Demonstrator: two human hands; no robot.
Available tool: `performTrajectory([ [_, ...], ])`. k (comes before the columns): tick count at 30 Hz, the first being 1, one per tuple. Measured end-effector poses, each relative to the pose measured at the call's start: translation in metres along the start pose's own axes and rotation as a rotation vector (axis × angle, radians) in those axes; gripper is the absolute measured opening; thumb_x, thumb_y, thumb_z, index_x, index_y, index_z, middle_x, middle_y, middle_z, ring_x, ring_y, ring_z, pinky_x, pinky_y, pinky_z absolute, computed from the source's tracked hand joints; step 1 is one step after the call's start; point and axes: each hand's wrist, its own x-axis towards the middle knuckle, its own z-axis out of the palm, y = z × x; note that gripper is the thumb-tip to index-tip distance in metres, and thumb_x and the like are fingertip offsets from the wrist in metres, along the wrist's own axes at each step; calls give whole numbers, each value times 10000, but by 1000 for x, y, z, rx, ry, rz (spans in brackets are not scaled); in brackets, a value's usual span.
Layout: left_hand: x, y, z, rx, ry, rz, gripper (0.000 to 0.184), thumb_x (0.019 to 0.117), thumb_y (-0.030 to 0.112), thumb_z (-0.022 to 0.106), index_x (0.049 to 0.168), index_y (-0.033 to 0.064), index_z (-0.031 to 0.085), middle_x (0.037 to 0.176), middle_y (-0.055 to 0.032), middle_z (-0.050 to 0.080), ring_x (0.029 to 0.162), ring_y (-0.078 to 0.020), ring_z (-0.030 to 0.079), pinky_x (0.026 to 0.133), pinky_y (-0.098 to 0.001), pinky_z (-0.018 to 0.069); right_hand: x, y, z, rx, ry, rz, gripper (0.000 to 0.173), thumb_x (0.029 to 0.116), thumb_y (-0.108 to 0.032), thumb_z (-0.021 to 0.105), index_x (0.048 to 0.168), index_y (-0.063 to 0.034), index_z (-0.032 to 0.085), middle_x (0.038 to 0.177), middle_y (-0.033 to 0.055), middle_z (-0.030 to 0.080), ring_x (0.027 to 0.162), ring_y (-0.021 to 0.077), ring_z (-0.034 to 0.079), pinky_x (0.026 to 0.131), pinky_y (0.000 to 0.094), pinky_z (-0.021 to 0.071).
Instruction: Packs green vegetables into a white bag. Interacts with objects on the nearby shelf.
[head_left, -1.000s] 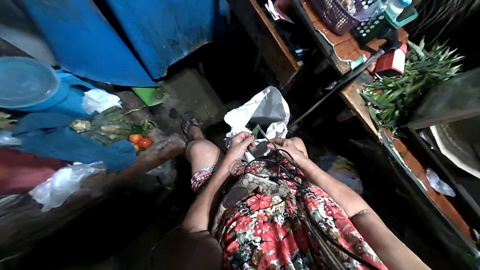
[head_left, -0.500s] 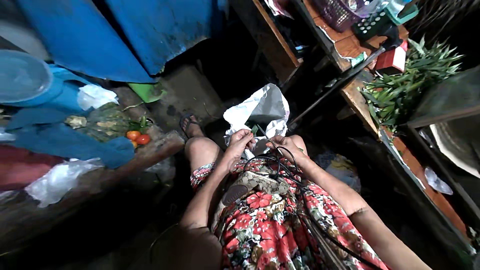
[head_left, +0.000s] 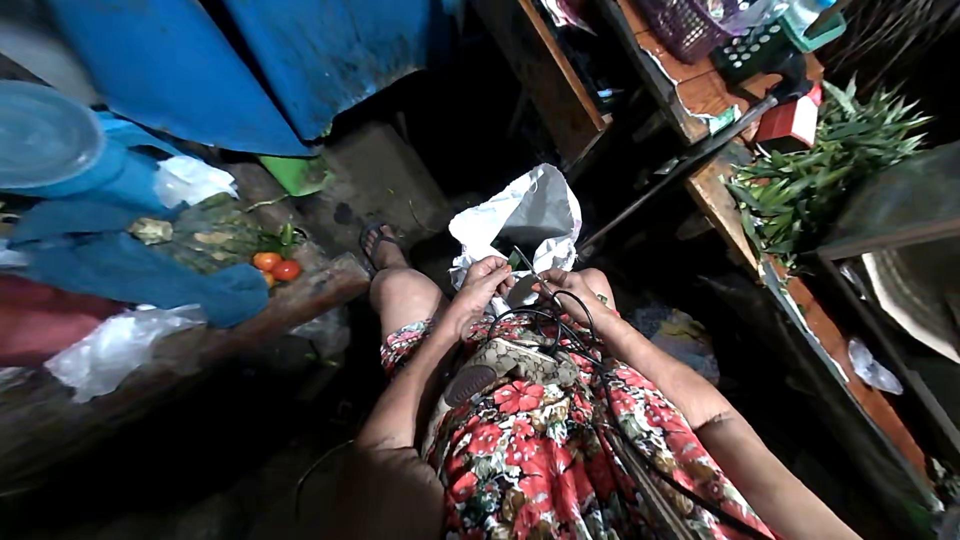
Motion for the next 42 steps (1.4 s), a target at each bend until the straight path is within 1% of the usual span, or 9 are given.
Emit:
performTrajectory([
  [5, -5, 3, 0, 4, 18, 10, 104, 1055, 213, 551, 1089, 137, 613, 776, 15, 608, 625, -47, 518, 591, -197, 444, -1, 5, -1, 68, 14, 24, 218, 1009, -125, 646, 1200, -20, 637, 877, 61, 715, 709, 99, 661, 689, 276, 567],
  [7, -4, 4, 1, 3, 33, 7, 111, 1060, 223, 542, 1098, 142, 609, 767, 14, 609, 607, -46, 508, 568, -193, 427, -2, 8, -1, 64, 20, 7, 205, 988, -115, 673, 1169, -22, 647, 846, 45, 694, 694, 82, 626, 666, 261, 535],
  [9, 2, 9, 6, -15, 75, 11, 125, 1068, 185, 514, 1099, 103, 603, 755, 5, 616, 594, -53, 518, 550, -198, 431, -2, 10, 0, 69, 41, 2, 200, 965, -145, 707, 1123, -29, 664, 812, 26, 676, 681, 68, 587, 641, 256, 493],
  [13, 1, 13, 9, -31, 95, 7, 113, 1069, 168, 510, 1100, 100, 594, 752, 6, 619, 597, -52, 523, 551, -196, 429, -5, 7, 2, 126, 58, 19, 214, 943, -175, 746, 1067, -17, 674, 814, 30, 684, 704, 69, 609, 686, 259, 521],
  [16, -7, 3, 1, 17, 22, 16, 119, 1063, 234, 544, 1118, 148, 605, 761, 15, 603, 594, -44, 490, 558, -192, 412, -7, 2, 2, 126, 43, 41, 234, 949, -203, 743, 1082, -21, 677, 825, 35, 687, 717, 75, 615, 708, 269, 531],
  [23, -8, -2, 0, 6, -45, -2, 120, 1049, 229, 577, 1124, 148, 626, 769, 11, 616, 599, -46, 497, 560, -194, 419, -1, 6, 1, 44, 8, 10, 226, 1000, -243, 676, 1111, -45, 680, 861, 54, 700, 739, 108, 639, 714, 300, 549],
  [34, -9, -1, -6, 8, -76, -26, 150, 1045, 247, 571, 1003, 130, 654, 768, 16, 612, 611, -45, 504, 582, -194, 428, -3, 2, -3, 63, 42, -12, 228, 986, -205, 695, 1140, -42, 662, 797, 38, 675, 649, 82, 591, 621, 261, 508],
  [38, -8, -2, -6, 20, -64, -32, 223, 1067, 296, 522, 1043, 133, 672, 749, 22, 594, 597, -44, 488, 574, -198, 422, -6, 3, -1, 51, 55, 11, 221, 958, -226, 733, 1063, -38, 683, 797, 31, 672, 679, 76, 590, 657, 266, 507],
  [42, -13, 14, -2, 38, -56, -55, 235, 1085, 254, 468, 1035, 113, 649, 724, 34, 553, 584, -38, 456, 563, -189, 395, -7, 0, 1, -11, 12, 44, 263, 985, -266, 697, 1118, -39, 677, 856, 39, 691, 737, 85, 615, 715, 289, 521],
])
